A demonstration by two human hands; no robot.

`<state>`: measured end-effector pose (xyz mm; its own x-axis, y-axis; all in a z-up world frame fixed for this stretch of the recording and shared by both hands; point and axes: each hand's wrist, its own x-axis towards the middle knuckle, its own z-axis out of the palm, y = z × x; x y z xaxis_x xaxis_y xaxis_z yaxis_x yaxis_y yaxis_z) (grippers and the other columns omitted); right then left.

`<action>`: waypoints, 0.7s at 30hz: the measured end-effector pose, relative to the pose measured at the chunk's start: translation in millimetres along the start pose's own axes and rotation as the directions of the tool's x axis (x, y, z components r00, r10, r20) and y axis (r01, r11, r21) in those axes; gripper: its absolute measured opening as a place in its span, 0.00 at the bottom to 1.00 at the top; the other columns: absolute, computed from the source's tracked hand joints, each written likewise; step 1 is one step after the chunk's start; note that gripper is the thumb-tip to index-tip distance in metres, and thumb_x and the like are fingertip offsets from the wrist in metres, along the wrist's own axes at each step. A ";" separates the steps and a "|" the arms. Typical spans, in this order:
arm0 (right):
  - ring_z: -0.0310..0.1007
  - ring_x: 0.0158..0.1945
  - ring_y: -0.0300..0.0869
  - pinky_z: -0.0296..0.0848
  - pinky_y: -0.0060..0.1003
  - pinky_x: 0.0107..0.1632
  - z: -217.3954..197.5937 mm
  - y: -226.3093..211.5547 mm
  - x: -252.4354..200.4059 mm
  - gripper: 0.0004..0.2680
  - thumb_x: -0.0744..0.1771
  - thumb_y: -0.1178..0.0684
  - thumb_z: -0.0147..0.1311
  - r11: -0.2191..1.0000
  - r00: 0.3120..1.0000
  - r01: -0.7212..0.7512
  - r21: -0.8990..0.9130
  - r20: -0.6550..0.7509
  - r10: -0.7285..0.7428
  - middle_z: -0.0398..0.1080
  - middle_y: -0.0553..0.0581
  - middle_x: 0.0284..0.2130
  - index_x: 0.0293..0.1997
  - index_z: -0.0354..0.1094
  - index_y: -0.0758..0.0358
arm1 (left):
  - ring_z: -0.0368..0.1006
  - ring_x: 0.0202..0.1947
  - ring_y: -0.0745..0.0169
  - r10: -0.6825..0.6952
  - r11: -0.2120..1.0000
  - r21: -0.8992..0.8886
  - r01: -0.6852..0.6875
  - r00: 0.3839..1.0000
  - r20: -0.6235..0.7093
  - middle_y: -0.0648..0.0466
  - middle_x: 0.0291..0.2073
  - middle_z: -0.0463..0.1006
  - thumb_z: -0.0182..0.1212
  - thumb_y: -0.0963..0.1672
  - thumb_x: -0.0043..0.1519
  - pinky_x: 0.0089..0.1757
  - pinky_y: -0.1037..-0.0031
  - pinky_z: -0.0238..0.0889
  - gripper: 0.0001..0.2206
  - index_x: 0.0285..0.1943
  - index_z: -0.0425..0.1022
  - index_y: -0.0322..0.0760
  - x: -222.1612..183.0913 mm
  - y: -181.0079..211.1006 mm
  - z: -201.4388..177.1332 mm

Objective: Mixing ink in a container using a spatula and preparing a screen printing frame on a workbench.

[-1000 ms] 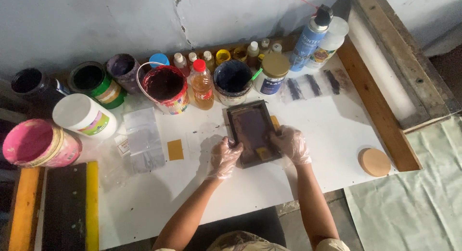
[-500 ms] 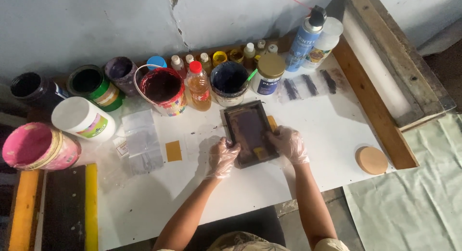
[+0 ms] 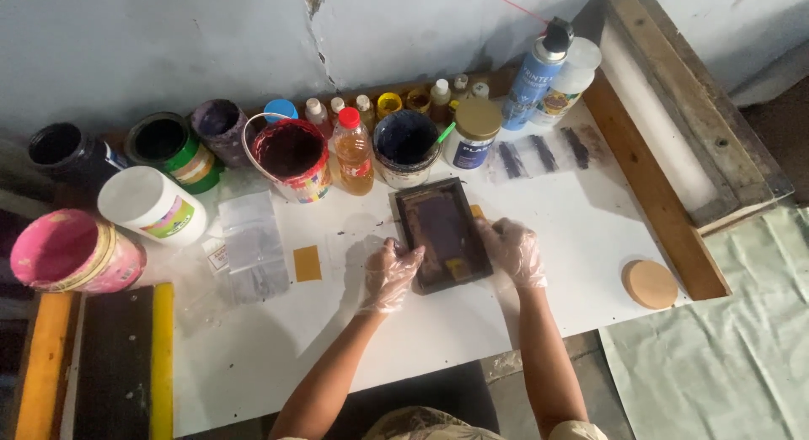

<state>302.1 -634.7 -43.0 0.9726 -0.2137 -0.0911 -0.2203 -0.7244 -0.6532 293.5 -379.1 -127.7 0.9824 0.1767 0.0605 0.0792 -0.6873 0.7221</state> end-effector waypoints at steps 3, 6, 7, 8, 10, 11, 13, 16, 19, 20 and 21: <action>0.80 0.42 0.54 0.79 0.50 0.44 6.3 13.5 5.8 0.22 0.68 0.27 0.50 0.997 0.998 0.014 0.072 -0.070 -0.009 0.78 0.60 0.28 0.35 0.77 0.58 | 0.81 0.26 0.47 0.091 0.995 -0.028 -0.093 0.992 -0.087 0.50 0.19 0.80 0.64 0.59 0.58 0.24 0.63 0.71 0.20 0.32 0.74 0.46 -4.1 9.9 -13.0; 0.80 0.40 0.54 0.78 0.48 0.44 12.4 22.4 8.1 0.20 0.71 0.33 0.48 0.999 0.981 0.040 0.032 -0.192 -0.033 0.78 0.62 0.28 0.35 0.77 0.61 | 0.79 0.26 0.43 0.210 0.976 -0.005 -0.216 0.954 -0.215 0.47 0.19 0.78 0.61 0.51 0.64 0.27 0.58 0.70 0.14 0.32 0.74 0.40 2.2 11.7 -14.1; 0.80 0.40 0.54 0.78 0.49 0.44 8.4 16.7 4.6 0.19 0.72 0.35 0.48 0.996 0.973 0.058 0.064 -0.229 -0.042 0.77 0.62 0.28 0.34 0.76 0.61 | 0.79 0.26 0.45 0.268 0.963 0.025 -0.270 0.934 -0.236 0.48 0.19 0.78 0.60 0.49 0.65 0.27 0.60 0.70 0.11 0.33 0.74 0.41 3.0 14.5 -18.9; 0.79 0.39 0.55 0.77 0.50 0.43 4.9 10.6 0.6 0.19 0.72 0.36 0.48 0.993 0.963 0.076 0.095 -0.265 -0.048 0.77 0.62 0.27 0.34 0.76 0.61 | 0.79 0.25 0.46 0.325 0.945 0.057 -0.322 0.911 -0.254 0.49 0.19 0.77 0.59 0.48 0.65 0.26 0.61 0.70 0.09 0.34 0.75 0.43 3.6 16.7 -24.2; 0.79 0.38 0.54 0.77 0.48 0.42 9.0 12.7 1.3 0.18 0.72 0.37 0.48 0.989 0.951 0.087 0.116 -0.305 -0.048 0.76 0.61 0.27 0.33 0.75 0.60 | 0.78 0.25 0.47 0.436 0.896 0.051 -0.441 0.852 -0.291 0.50 0.21 0.77 0.58 0.46 0.66 0.27 0.63 0.70 0.07 0.37 0.76 0.43 4.7 11.2 -18.2; 0.79 0.37 0.54 0.76 0.47 0.41 11.0 14.4 0.9 0.18 0.72 0.37 0.47 0.986 0.939 0.092 0.142 -0.343 -0.038 0.76 0.60 0.26 0.33 0.74 0.60 | 0.77 0.25 0.47 0.540 0.831 0.053 -0.554 0.779 -0.320 0.51 0.23 0.76 0.58 0.44 0.66 0.27 0.65 0.71 0.05 0.39 0.76 0.43 4.7 8.7 -15.4; 0.79 0.37 0.55 0.75 0.49 0.41 10.9 13.6 1.6 0.18 0.72 0.37 0.47 0.977 0.934 0.110 0.183 -0.356 -0.038 0.75 0.61 0.26 0.34 0.74 0.60 | 0.77 0.26 0.52 0.600 0.788 0.064 -0.612 0.742 -0.299 0.55 0.25 0.77 0.59 0.45 0.66 0.28 0.68 0.71 0.04 0.41 0.77 0.45 5.1 -0.6 -5.5; 0.78 0.38 0.56 0.74 0.51 0.41 -4.4 -12.1 -3.3 0.17 0.73 0.39 0.47 0.967 0.931 0.156 0.201 -0.356 -0.076 0.74 0.64 0.27 0.35 0.74 0.61 | 0.77 0.28 0.58 0.706 0.702 0.108 -0.704 0.668 -0.235 0.59 0.27 0.76 0.59 0.47 0.66 0.31 0.72 0.72 0.04 0.44 0.77 0.47 4.6 -13.3 11.3; 0.78 0.39 0.58 0.74 0.52 0.41 -24.1 -60.8 -11.8 0.15 0.72 0.41 0.49 0.960 0.926 0.242 0.144 -0.329 -0.184 0.75 0.65 0.28 0.36 0.74 0.61 | 0.78 0.27 0.59 0.764 0.643 0.133 -0.754 0.621 -0.175 0.59 0.27 0.76 0.59 0.47 0.66 0.31 0.73 0.73 0.05 0.45 0.76 0.46 -4.8 -1.8 -8.8; 0.78 0.39 0.59 0.74 0.53 0.41 -31.5 -79.0 -13.9 0.14 0.72 0.41 0.49 0.949 0.917 0.294 0.114 -0.313 -0.246 0.75 0.64 0.28 0.38 0.75 0.61 | 0.78 0.26 0.58 0.779 0.626 0.125 -0.770 0.608 -0.152 0.58 0.26 0.76 0.60 0.47 0.65 0.30 0.72 0.73 0.06 0.45 0.76 0.44 -8.8 7.6 -22.0; 0.78 0.39 0.59 0.74 0.53 0.41 -32.2 -87.4 -7.0 0.14 0.72 0.41 0.49 0.948 0.917 0.299 0.111 -0.310 -0.253 0.75 0.64 0.28 0.38 0.75 0.61 | 0.78 0.26 0.58 0.776 0.629 0.127 -0.767 0.610 -0.158 0.58 0.26 0.76 0.60 0.47 0.65 0.30 0.72 0.73 0.06 0.45 0.76 0.44 -7.3 -1.0 -14.4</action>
<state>312.2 -591.0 39.0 0.9243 -0.2159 0.3147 0.0903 -0.6774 -0.7300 283.9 -369.6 -119.0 0.6342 -0.3146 0.7063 -0.6824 -0.6571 0.3201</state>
